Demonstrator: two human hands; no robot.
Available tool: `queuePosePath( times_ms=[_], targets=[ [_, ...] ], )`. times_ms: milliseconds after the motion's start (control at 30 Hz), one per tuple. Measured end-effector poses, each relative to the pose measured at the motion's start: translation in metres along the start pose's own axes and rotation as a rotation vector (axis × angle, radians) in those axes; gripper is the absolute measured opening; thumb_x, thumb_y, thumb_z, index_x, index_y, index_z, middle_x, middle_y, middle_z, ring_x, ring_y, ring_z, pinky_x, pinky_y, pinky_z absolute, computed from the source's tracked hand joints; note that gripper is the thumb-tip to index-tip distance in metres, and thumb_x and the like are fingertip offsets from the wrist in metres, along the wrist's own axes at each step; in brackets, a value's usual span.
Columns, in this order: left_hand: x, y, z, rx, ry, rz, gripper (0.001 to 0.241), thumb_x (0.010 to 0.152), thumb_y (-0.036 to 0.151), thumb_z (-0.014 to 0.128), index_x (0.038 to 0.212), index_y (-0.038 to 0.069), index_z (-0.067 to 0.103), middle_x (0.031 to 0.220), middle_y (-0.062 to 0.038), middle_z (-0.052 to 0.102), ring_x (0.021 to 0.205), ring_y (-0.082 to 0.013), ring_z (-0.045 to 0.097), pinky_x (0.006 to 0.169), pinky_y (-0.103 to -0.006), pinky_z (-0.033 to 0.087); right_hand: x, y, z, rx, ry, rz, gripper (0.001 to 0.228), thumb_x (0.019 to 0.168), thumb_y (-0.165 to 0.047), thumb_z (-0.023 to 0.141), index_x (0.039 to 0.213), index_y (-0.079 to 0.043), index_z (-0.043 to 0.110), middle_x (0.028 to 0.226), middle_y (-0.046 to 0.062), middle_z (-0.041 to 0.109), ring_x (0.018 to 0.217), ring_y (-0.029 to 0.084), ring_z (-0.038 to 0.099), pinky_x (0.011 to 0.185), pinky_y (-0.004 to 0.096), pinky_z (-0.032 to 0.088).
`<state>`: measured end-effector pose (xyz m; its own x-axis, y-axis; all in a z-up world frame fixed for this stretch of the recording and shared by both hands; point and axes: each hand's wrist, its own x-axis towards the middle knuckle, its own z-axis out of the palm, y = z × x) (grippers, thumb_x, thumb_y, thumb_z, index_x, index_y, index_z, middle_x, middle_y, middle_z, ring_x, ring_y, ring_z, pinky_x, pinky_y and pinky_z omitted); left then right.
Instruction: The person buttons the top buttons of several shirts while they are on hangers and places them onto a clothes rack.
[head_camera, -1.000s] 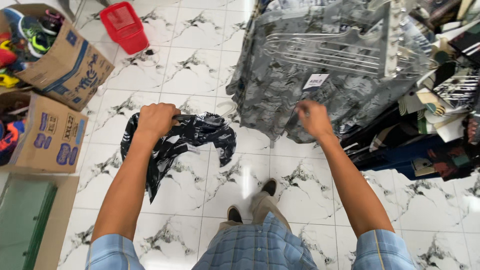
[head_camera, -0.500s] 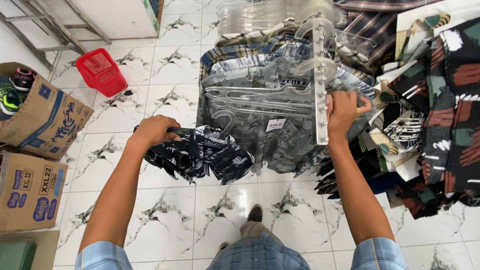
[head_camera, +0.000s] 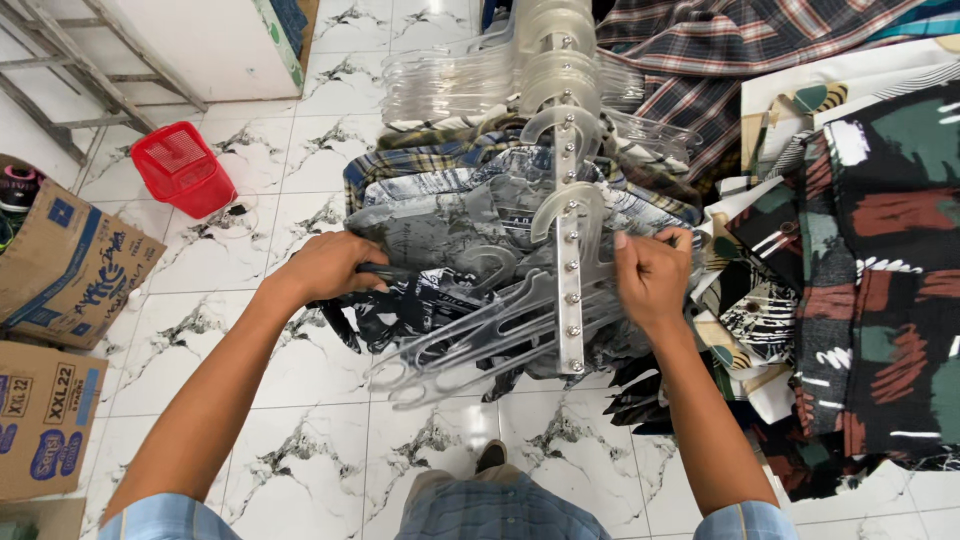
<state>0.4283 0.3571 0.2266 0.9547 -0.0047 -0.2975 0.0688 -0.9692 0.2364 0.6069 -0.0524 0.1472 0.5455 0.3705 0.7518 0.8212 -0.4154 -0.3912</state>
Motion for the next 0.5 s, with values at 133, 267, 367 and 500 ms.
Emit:
queuePosePath(
  times_ms=[133, 267, 367, 500],
  targets=[
    [0.024, 0.023, -0.011, 0.0, 0.007, 0.127, 0.02, 0.083, 0.042, 0.077, 0.091, 0.024, 0.079, 0.09, -0.004, 0.078, 0.097, -0.0379, 0.073, 0.088, -0.0526, 0.058, 0.017, -0.021, -0.027, 0.07, -0.148, 0.052, 0.052, 0.11, -0.035, 0.057, 0.062, -0.018, 0.054, 0.047, 0.002, 0.052, 0.053, 0.025, 0.059, 0.092, 0.035, 0.036],
    [0.037, 0.05, -0.028, -0.038, 0.024, 0.259, 0.02, 0.084, 0.04, 0.079, 0.089, 0.021, 0.078, 0.086, -0.003, 0.078, 0.092, -0.0369, 0.073, 0.086, -0.0507, 0.058, 0.03, -0.031, -0.04, 0.071, -0.305, 0.087, 0.028, 0.101, -0.042, 0.066, 0.087, -0.018, 0.063, 0.048, 0.001, 0.055, 0.053, 0.022, 0.062, 0.099, 0.037, 0.035],
    [0.041, 0.063, -0.031, -0.103, 0.02, 0.319, 0.022, 0.085, 0.04, 0.078, 0.092, 0.019, 0.077, 0.088, -0.006, 0.077, 0.093, -0.0396, 0.072, 0.084, -0.0522, 0.058, 0.04, -0.042, -0.052, 0.106, -0.451, 0.18, 0.026, 0.096, -0.043, 0.067, 0.108, -0.02, 0.062, 0.049, -0.001, 0.059, 0.054, 0.022, 0.064, 0.103, 0.037, 0.034],
    [0.048, 0.075, -0.032, -0.162, 0.064, 0.373, 0.025, 0.086, 0.036, 0.077, 0.098, 0.014, 0.078, 0.088, -0.011, 0.076, 0.09, -0.0431, 0.071, 0.081, -0.0535, 0.057, 0.064, -0.07, -0.076, 0.108, -0.726, 0.316, 0.037, 0.091, -0.046, 0.066, 0.112, -0.017, 0.064, 0.049, 0.003, 0.069, 0.063, 0.03, 0.072, 0.111, 0.041, 0.032]
  ],
)
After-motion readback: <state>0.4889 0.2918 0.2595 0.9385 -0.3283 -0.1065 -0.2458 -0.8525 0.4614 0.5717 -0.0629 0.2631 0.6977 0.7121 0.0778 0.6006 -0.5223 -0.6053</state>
